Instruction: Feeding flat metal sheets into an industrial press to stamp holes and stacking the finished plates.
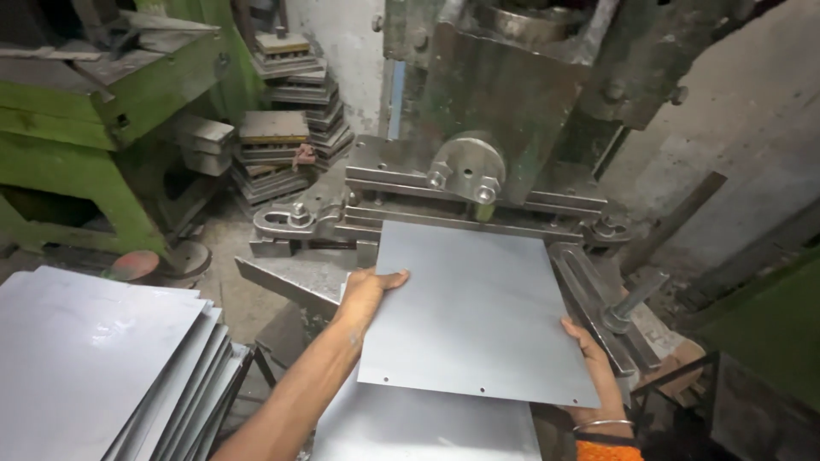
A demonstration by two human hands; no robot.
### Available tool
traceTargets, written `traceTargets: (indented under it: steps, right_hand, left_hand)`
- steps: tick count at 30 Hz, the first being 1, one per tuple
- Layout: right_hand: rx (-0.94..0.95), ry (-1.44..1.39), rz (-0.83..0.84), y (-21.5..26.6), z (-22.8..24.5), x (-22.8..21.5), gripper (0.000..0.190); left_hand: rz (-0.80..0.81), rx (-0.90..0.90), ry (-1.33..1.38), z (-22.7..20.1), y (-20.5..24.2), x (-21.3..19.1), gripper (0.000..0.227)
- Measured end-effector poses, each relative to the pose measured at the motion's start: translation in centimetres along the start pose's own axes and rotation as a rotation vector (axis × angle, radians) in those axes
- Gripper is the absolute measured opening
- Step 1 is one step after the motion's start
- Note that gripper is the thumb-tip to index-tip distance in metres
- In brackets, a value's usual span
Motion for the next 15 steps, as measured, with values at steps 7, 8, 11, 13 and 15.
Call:
traceTargets:
  steps: [7,8,11,13,15]
  right_hand:
    - [-0.107,0.215,-0.064,0.4,0.3,0.0,0.025]
    - [-0.05,0.208,-0.082,2.6,1.3,1.7,0.036]
    - [-0.489,0.496,0.341,0.8,1.2,-0.2,0.081]
    - [-0.993,0.736,0.81,-1.5,0.9,-3.8,0.118]
    - [0.281,0.785,0.027,-13.1,-6.5,-14.6,0.065]
  left_hand:
    - [0.063,0.138,0.051,1.5,-2.0,-0.3,0.052]
    - [0.12,0.148,0.029,1.5,-1.7,0.0,0.05]
    - [0.134,0.171,0.006,2.1,-2.1,-0.3,0.044]
    - [0.094,0.189,0.0,3.0,-1.2,-1.4,0.04]
    - [0.134,0.114,-0.052,4.7,1.1,-2.0,0.05]
Point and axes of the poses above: each hand's wrist, its own y-axis away from the middle knuckle, its own x-axis out of the palm, z = x × y, the point moved 7 cm from there along -y, towards the middle knuckle, and after that the axes turned 6 degrees about -x, right-handed, at the moved point
